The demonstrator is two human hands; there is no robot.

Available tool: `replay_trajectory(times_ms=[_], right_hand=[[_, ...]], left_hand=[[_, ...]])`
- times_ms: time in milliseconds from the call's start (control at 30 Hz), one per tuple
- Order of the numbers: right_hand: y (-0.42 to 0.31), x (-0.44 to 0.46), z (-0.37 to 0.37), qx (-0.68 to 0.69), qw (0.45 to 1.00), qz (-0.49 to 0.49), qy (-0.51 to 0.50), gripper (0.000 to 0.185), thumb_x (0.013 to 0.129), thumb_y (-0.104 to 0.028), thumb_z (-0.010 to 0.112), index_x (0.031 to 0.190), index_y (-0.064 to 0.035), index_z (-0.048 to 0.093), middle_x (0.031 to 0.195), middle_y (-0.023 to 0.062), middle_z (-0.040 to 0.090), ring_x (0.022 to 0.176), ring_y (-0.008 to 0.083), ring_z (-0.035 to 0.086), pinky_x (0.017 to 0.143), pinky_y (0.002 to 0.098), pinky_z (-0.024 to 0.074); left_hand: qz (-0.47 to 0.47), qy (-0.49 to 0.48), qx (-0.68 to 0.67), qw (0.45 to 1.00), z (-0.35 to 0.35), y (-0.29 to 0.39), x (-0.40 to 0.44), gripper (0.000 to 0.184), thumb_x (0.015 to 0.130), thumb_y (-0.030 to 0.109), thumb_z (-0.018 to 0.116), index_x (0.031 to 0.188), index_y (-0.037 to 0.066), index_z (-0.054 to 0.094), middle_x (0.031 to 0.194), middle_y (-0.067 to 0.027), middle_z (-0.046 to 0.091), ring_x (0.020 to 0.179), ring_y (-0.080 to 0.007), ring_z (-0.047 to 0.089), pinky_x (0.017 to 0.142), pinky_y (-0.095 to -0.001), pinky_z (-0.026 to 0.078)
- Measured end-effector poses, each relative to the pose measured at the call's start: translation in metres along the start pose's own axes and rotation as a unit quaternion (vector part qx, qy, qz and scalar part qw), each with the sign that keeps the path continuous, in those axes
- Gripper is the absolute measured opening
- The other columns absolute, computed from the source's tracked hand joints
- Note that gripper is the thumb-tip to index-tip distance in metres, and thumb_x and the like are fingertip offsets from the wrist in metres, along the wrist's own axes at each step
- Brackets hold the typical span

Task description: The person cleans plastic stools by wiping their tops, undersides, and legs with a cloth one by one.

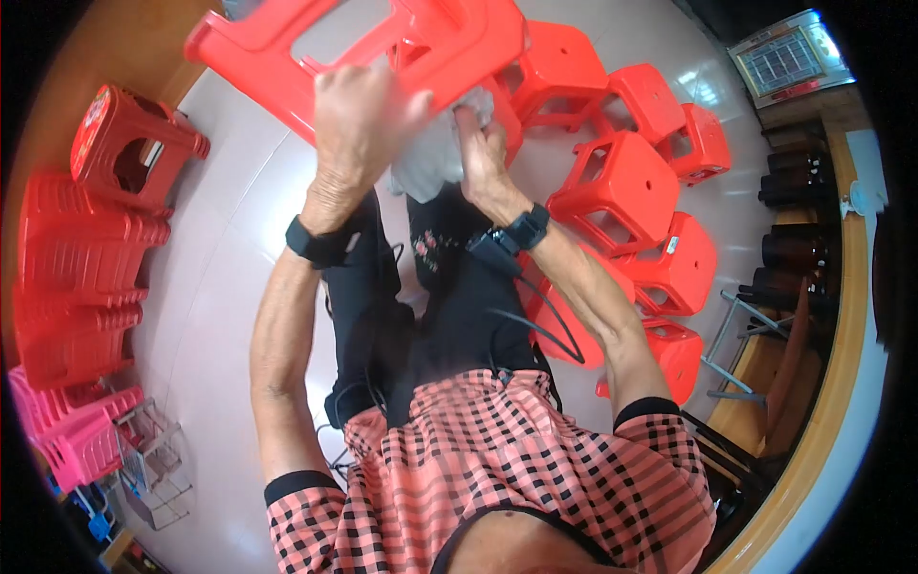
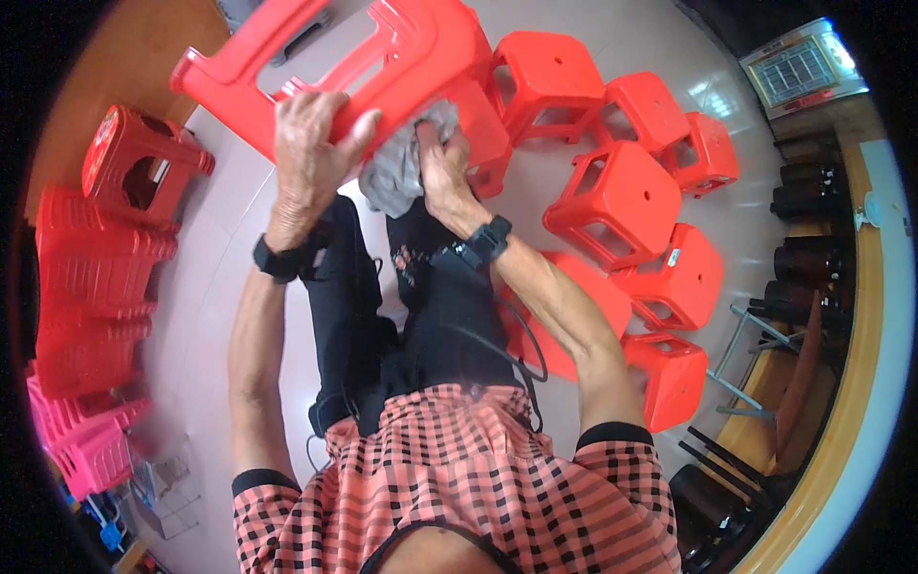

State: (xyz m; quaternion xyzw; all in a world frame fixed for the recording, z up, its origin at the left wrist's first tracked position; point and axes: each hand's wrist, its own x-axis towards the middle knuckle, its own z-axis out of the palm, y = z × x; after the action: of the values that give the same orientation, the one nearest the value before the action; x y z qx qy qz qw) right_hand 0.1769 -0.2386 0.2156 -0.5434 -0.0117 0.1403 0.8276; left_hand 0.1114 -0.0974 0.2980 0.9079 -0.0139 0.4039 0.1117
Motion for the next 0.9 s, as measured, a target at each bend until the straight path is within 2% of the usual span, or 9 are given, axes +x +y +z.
replay_trajectory(times_ms=[133, 267, 300, 433, 533, 667, 800, 867, 900], right_hand=[[0.012, 0.023, -0.033, -0.045, 0.998, -0.006, 0.047, 0.031, 0.09, -0.021, 0.056, 0.11, 0.0028, 0.058, 0.097, 0.0051, 0.062, 0.083, 0.0138, 0.057, 0.073, 0.0314, 0.048], [0.039, 0.034, -0.067, -0.072, 0.995, 0.044, 0.059, 0.024, 0.089, -0.024, 0.058, 0.091, -0.0002, 0.062, 0.079, -0.0001, 0.059, 0.07, 0.0082, 0.053, 0.06, 0.0296, 0.0443], [0.035, 0.031, -0.073, -0.084, 0.996, 0.037, 0.006, 0.035, 0.092, -0.031, 0.06, 0.107, 0.0005, 0.058, 0.096, 0.0062, 0.064, 0.084, 0.0155, 0.065, 0.07, 0.0311, 0.0556], [0.029, 0.018, -0.081, -0.024, 0.996, 0.064, 0.051, 0.02, 0.09, -0.017, 0.057, 0.104, -0.0034, 0.06, 0.087, 0.0003, 0.061, 0.075, 0.0088, 0.057, 0.067, 0.0269, 0.0496], [0.013, 0.008, -0.095, 0.025, 0.997, -0.038, 0.062, 0.023, 0.09, -0.009, 0.055, 0.112, -0.0035, 0.057, 0.093, 0.0013, 0.062, 0.079, 0.0099, 0.059, 0.073, 0.0281, 0.0515], [-0.066, 0.021, -0.121, -0.188, 0.966, -0.166, 0.07, 0.026, 0.089, -0.006, 0.055, 0.115, -0.0029, 0.056, 0.102, 0.0034, 0.061, 0.093, 0.0104, 0.056, 0.085, 0.0271, 0.0479], [-0.157, 0.05, -0.093, -0.303, 0.892, -0.332, 0.053, 0.027, 0.089, -0.01, 0.055, 0.115, -0.0025, 0.056, 0.096, 0.0046, 0.062, 0.084, 0.011, 0.058, 0.076, 0.0273, 0.0496], [-0.177, 0.086, -0.086, -0.345, 0.882, -0.322, -0.003, 0.028, 0.091, -0.015, 0.055, 0.118, -0.0047, 0.055, 0.093, 0.0054, 0.063, 0.078, 0.0102, 0.058, 0.07, 0.0267, 0.0493], [-0.179, 0.096, -0.08, -0.36, 0.906, -0.221, -0.021, 0.03, 0.095, -0.017, 0.052, 0.123, -0.0086, 0.054, 0.093, 0.0048, 0.063, 0.081, 0.0117, 0.057, 0.076, 0.0268, 0.0487]], left_hand=[[-0.027, -0.008, -0.045, 0.999, 0.049, 0.011, 0.002, 0.037, 0.071, 0.028, 0.08, 0.09, 0.001, 0.065, 0.082, -0.0112, 0.065, 0.083, -0.027, 0.06, 0.079, -0.0395, 0.042], [-0.013, -0.053, -0.055, 0.997, 0.089, 0.018, 0.002, 0.034, 0.073, 0.031, 0.077, 0.084, 0.002, 0.062, 0.076, -0.0112, 0.063, 0.083, -0.0262, 0.058, 0.08, -0.0395, 0.04], [-0.01, -0.067, -0.059, 0.996, 0.095, 0.02, 0.003, 0.034, 0.074, 0.032, 0.075, 0.081, 0.002, 0.061, 0.073, -0.012, 0.061, 0.082, -0.0264, 0.057, 0.08, -0.0395, 0.039], [-0.008, -0.09, -0.09, 0.992, 0.11, 0.024, 0.012, 0.033, 0.075, 0.031, 0.074, 0.074, 0.002, 0.059, 0.067, -0.0122, 0.058, 0.076, -0.0272, 0.055, 0.077, -0.0397, 0.04], [-0.001, -0.101, -0.084, 0.991, 0.114, 0.034, 0.018, 0.032, 0.074, 0.03, 0.074, 0.072, 0.002, 0.059, 0.065, -0.0124, 0.058, 0.074, -0.0279, 0.056, 0.077, -0.0398, 0.041], [-0.037, -0.135, -0.09, 0.986, 0.119, 0.044, 0.029, 0.032, 0.075, 0.029, 0.074, 0.072, 0.0, 0.06, 0.065, -0.013, 0.06, 0.075, -0.0285, 0.058, 0.077, -0.0401, 0.042], [-0.057, -0.127, -0.109, 0.984, 0.127, 0.05, 0.036, 0.029, 0.077, 0.027, 0.072, 0.073, 0.001, 0.061, 0.07, -0.016, 0.063, 0.079, -0.0299, 0.06, 0.078, -0.0412, 0.042], [-0.043, -0.119, -0.092, 0.988, 0.131, 0.058, 0.036, 0.027, 0.078, 0.025, 0.07, 0.073, 0.0, 0.061, 0.069, -0.0167, 0.062, 0.08, -0.0311, 0.06, 0.078, -0.0423, 0.042], [-0.036, -0.112, -0.081, 0.99, 0.133, 0.061, 0.037, 0.026, 0.079, 0.024, 0.07, 0.074, 0.0, 0.06, 0.069, -0.017, 0.062, 0.08, -0.0318, 0.06, 0.078, -0.0429, 0.042]])
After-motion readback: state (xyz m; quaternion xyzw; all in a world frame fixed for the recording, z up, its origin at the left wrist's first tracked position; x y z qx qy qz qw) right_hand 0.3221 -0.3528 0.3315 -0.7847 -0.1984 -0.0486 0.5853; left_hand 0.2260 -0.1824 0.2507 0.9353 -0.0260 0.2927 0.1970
